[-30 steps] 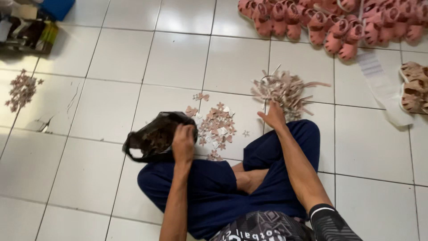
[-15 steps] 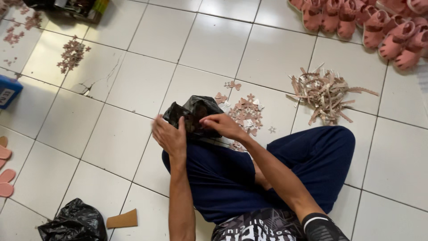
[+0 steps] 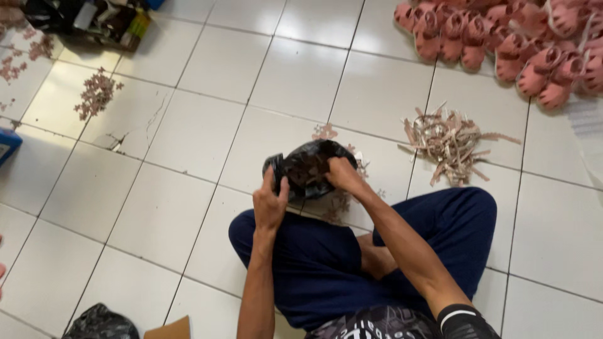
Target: The person sits cross-legged on the workshop floor and sorts small pink flower-shaped cut pieces from a pile, placing them one by one into a black plastic bag. Strips of cut material and finished pink sandals lie around the work area.
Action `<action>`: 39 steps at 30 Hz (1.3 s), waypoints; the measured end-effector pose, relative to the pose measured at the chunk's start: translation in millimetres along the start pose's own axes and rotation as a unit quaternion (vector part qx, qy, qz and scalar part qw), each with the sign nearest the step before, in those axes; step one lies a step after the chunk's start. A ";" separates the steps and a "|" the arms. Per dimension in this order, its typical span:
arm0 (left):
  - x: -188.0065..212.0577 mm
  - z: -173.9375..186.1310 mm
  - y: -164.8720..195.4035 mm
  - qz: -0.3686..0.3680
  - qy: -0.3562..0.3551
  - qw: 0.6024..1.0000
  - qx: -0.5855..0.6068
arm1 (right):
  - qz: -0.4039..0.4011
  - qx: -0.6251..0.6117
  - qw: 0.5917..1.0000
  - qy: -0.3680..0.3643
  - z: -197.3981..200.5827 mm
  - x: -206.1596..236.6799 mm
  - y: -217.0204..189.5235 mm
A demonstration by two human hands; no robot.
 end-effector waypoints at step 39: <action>60.6 -4.2 -23.6 0.046 0.145 0.988 0.039 | 0.060 -0.037 0.994 -0.078 -97.8 -36.9 -41.9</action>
Point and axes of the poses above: each hand's wrist, its own x-axis away from the middle knuckle, its own z-axis out of the back of the hand, y = z × x, the point moved 3 cm from there along -x, towards the middle knuckle, and after that the axes turned 4 degrees about -y, right-handed, at the moved point
